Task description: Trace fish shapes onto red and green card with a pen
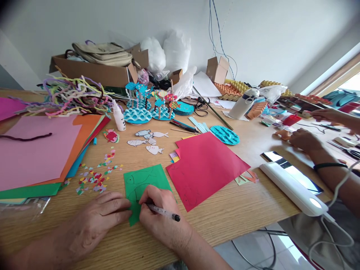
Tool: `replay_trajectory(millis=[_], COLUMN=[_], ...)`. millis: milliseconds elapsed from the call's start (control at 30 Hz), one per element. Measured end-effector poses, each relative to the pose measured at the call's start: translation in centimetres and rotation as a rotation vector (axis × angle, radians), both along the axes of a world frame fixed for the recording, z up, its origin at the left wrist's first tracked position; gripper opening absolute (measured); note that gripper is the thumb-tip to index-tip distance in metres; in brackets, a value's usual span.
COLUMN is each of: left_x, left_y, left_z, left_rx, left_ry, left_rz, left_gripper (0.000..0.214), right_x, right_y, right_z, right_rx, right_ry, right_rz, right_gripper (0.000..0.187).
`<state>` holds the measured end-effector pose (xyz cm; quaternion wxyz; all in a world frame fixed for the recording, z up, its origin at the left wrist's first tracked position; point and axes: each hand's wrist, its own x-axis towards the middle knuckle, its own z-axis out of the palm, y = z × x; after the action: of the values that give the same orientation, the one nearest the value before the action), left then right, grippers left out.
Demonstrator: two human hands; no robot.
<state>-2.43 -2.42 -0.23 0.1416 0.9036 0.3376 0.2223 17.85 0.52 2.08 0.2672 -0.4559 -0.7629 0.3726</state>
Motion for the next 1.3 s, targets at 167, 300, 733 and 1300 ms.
replay_trajectory(millis=[167, 300, 733, 1300], left_x=[0.1, 0.4, 0.4, 0.5], left_y=[0.0, -0.6, -1.5, -1.3], left_z=[-0.2, 0.2, 0.8, -0.2], left_rx=[0.115, 0.306, 0.322, 0.307], left_ry=[0.022, 0.078, 0.247, 0.167], left_rz=[-0.021, 0.013, 0.006, 0.024], left_gripper=[0.038, 0.041, 0.035, 0.034], right_x=[0.0, 0.0, -0.2, -0.2], right_y=[0.1, 0.1, 0.0, 0.0], right_z=[-0.1, -0.5, -0.9, -0.9], right_rx=[0.019, 0.034, 0.069, 0.08], right_ry=[0.04, 0.058, -0.065, -0.07], right_rz=[-0.027, 0.031, 0.055, 0.061], right_gripper=[0.013, 0.011, 0.016, 0.016])
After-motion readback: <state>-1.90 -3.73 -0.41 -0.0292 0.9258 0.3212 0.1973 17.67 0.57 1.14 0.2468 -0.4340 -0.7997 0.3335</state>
